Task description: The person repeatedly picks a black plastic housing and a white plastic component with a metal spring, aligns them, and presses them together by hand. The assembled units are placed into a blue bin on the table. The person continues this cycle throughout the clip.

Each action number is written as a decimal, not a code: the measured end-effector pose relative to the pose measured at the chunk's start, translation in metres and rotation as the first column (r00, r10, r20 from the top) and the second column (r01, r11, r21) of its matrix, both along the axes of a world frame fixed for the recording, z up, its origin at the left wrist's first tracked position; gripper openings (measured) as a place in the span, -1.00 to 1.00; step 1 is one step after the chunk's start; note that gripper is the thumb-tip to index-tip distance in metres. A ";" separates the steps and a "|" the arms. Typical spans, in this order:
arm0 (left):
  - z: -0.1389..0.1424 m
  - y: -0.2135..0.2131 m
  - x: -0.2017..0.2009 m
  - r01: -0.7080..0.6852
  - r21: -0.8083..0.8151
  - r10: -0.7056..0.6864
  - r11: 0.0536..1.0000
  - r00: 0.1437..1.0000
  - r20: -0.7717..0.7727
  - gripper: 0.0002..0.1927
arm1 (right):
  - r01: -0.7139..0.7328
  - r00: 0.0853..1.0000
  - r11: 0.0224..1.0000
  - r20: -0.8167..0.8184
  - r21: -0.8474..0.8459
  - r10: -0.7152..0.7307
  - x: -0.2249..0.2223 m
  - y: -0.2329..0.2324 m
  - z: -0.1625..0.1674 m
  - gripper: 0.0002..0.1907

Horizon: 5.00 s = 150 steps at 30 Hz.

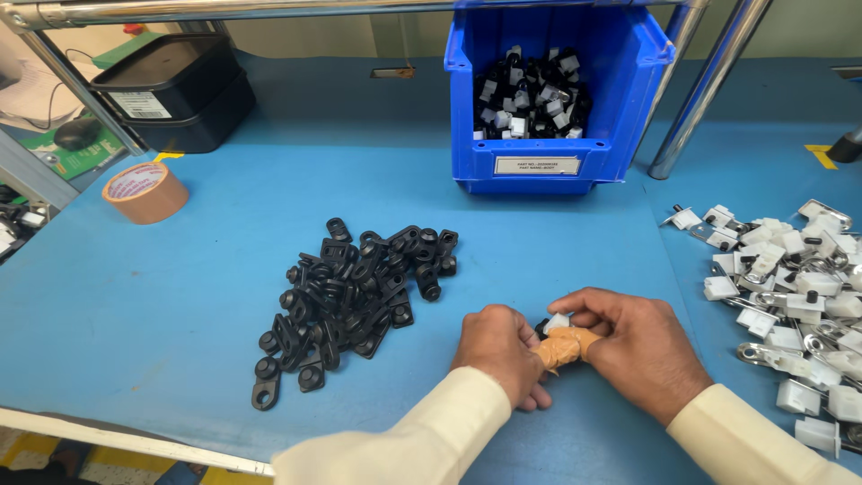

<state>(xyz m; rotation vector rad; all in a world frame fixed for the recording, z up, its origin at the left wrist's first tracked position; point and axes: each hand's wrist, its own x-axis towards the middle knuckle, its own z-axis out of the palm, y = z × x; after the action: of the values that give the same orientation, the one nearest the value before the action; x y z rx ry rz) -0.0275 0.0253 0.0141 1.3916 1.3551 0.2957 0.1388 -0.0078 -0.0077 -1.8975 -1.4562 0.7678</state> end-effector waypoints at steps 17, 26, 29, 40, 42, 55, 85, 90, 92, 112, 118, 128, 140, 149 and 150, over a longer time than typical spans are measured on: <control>0.012 -0.001 0.006 -0.078 -0.006 0.078 0.997 0.996 -0.042 -0.81 | -0.076 0.984 0.997 -0.163 -0.013 0.073 0.005 0.010 -0.011 -0.72; 0.010 -0.005 0.006 -0.064 0.107 0.071 0.992 0.995 -0.066 -0.81 | 0.038 0.934 0.994 0.351 0.100 -0.071 -0.030 -0.002 0.011 -0.69; 0.009 -0.008 0.011 -0.033 0.126 0.045 0.991 0.994 -0.100 -0.87 | 0.300 0.946 0.935 -0.065 -0.189 -0.316 -0.025 0.009 0.012 -0.75; 0.010 -0.012 0.006 -0.130 -0.051 0.132 0.990 0.991 0.038 -0.81 | 0.373 0.902 0.911 -0.162 -0.179 -0.401 -0.033 0.003 0.014 -0.77; 0.011 -0.011 0.008 -0.139 -0.042 0.138 0.989 0.990 -0.015 -0.60 | 0.362 0.913 0.921 -0.141 -0.145 -0.382 -0.037 0.000 0.014 -0.77; -0.012 -0.008 -0.006 -0.183 -0.172 0.222 0.968 0.943 0.248 -0.50 | 0.259 0.677 0.885 -0.581 -0.387 -0.452 -0.016 -0.011 0.000 -0.68; -0.029 -0.010 -0.004 -0.110 -0.173 0.167 0.979 0.916 0.365 -0.54 | 0.255 0.705 0.891 -0.559 -0.375 -0.437 -0.014 -0.007 -0.013 -0.71; -0.021 -0.009 0.000 -0.199 -0.228 0.264 0.953 0.915 0.304 -0.54 | 0.414 0.807 0.901 -0.404 -0.133 -0.430 -0.036 -0.028 -0.021 -0.68; -0.022 -0.010 -0.002 -0.163 -0.194 0.223 0.967 0.910 0.349 -0.53 | 0.359 0.827 0.923 -0.411 -0.138 -0.383 -0.031 -0.033 -0.023 -0.76; -0.016 -0.013 0.001 -0.218 -0.183 0.268 0.959 0.906 0.327 -0.60 | 0.357 0.779 0.907 -0.464 -0.222 -0.421 -0.032 -0.041 -0.018 -0.82; -0.017 -0.014 0.000 -0.174 -0.145 0.214 0.974 0.918 0.335 -0.58 | 0.437 0.624 0.855 -0.590 -0.279 -0.512 -0.039 -0.035 -0.010 -0.74; -0.016 -0.014 0.008 -0.299 -0.228 0.356 0.927 0.891 0.280 -0.56 | 0.385 0.618 0.858 -0.596 -0.340 -0.513 -0.029 -0.039 -0.008 -0.69; -0.003 -0.016 0.012 -0.335 -0.228 0.386 0.914 0.892 0.234 -0.62 | 0.340 0.623 0.888 -0.634 -0.308 -0.458 -0.021 -0.034 -0.018 -0.76; -0.009 0.011 -0.019 0.086 -0.241 -0.014 0.967 0.958 0.285 -0.64 | 0.205 0.945 0.939 -0.194 -0.278 -0.264 -0.007 -0.020 0.004 -0.81; -0.012 0.010 -0.018 0.105 -0.211 -0.037 0.972 0.952 0.304 -0.65 | 0.184 0.956 0.949 -0.176 -0.255 -0.233 -0.006 -0.018 0.005 -0.81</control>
<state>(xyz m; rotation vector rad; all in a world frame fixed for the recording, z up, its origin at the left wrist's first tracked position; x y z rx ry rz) -0.0459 0.0356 0.0018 1.1513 1.0505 0.2820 0.1326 -0.0255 -0.0023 -2.0397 -1.0548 1.0369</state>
